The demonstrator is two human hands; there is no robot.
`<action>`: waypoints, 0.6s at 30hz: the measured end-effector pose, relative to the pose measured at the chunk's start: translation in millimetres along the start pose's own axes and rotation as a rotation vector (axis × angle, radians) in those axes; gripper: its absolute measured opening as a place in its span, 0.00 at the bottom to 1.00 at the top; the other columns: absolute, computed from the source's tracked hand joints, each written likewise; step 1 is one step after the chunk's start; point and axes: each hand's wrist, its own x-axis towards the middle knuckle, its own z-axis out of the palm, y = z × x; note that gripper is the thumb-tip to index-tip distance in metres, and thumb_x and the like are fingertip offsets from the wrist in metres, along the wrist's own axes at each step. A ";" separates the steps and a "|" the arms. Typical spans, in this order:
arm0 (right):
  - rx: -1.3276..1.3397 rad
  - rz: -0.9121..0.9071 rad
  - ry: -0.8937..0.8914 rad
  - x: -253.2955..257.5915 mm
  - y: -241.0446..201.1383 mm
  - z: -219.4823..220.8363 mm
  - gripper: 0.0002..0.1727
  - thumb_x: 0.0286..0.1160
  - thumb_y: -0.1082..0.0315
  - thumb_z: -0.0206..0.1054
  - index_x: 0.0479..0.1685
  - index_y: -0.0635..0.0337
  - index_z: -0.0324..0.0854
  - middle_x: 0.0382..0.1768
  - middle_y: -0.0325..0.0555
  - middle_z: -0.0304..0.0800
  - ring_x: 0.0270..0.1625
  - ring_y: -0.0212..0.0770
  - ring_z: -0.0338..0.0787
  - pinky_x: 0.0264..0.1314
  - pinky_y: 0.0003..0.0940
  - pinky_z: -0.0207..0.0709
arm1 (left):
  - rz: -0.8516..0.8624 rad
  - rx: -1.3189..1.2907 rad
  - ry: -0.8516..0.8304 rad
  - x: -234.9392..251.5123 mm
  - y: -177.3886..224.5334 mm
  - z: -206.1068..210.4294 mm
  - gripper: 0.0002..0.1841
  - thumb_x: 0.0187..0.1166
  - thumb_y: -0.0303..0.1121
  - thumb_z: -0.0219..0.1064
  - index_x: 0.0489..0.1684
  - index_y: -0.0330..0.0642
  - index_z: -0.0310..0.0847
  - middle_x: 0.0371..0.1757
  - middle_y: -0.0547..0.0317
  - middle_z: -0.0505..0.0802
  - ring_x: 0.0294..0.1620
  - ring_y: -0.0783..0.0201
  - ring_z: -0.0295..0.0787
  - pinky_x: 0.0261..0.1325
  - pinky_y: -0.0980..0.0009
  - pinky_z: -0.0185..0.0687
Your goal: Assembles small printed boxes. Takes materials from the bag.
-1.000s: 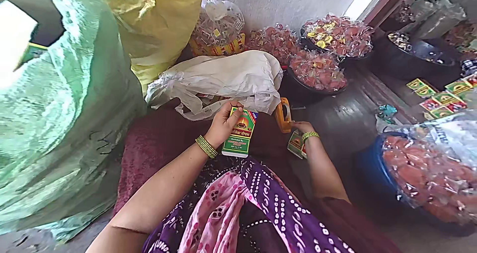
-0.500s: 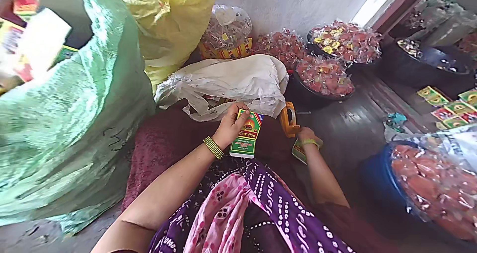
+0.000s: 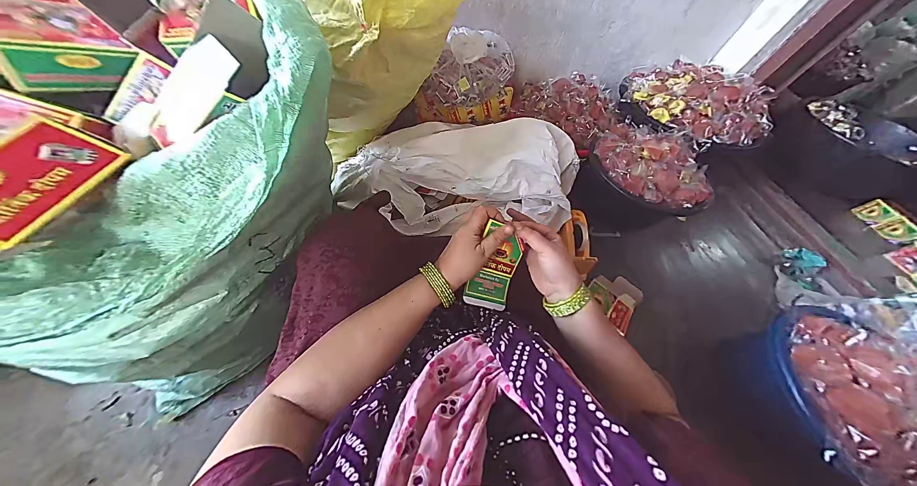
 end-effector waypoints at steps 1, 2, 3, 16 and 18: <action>0.004 0.005 0.016 2.9 1.5 2.4 0.14 0.83 0.68 0.63 0.52 0.71 0.88 0.56 0.56 0.92 0.59 0.45 0.90 0.65 0.41 0.84 | -0.014 -0.023 -0.009 -0.6 2.5 -0.7 0.21 0.82 0.50 0.69 0.60 0.42 0.80 0.55 0.52 0.90 0.50 0.63 0.92 0.56 0.61 0.91; 0.004 0.011 0.036 4.8 1.8 3.8 0.14 0.82 0.68 0.64 0.54 0.71 0.88 0.52 0.56 0.93 0.56 0.44 0.91 0.62 0.41 0.85 | -0.019 -0.038 -0.013 -1.4 4.8 -0.8 0.22 0.79 0.47 0.73 0.60 0.42 0.79 0.54 0.52 0.91 0.48 0.63 0.93 0.55 0.61 0.93; -0.006 0.015 0.062 5.5 1.9 5.0 0.14 0.81 0.67 0.66 0.53 0.69 0.89 0.50 0.54 0.93 0.53 0.43 0.91 0.59 0.39 0.85 | -0.019 -0.037 -0.018 -2.4 6.8 -0.6 0.23 0.76 0.45 0.75 0.62 0.41 0.77 0.53 0.52 0.91 0.47 0.63 0.94 0.54 0.61 0.93; -0.192 -0.146 0.187 -0.3 -24.7 -13.9 0.27 0.69 0.76 0.69 0.69 0.61 0.67 0.50 0.38 0.82 0.45 0.29 0.87 0.48 0.30 0.88 | 0.847 0.411 0.388 -53.4 133.9 -71.3 0.20 0.66 0.27 0.79 0.55 0.34 0.81 0.61 0.44 0.91 0.69 0.53 0.85 0.83 0.45 0.69; -0.195 -0.172 0.214 -9.9 -28.7 -19.9 0.21 0.70 0.79 0.67 0.61 0.57 0.69 0.44 0.32 0.83 0.39 0.25 0.88 0.42 0.23 0.88 | 1.086 0.704 0.720 -72.7 167.6 -109.2 0.08 0.71 0.29 0.75 0.42 0.45 0.83 0.61 0.53 0.91 0.74 0.55 0.81 0.87 0.33 0.53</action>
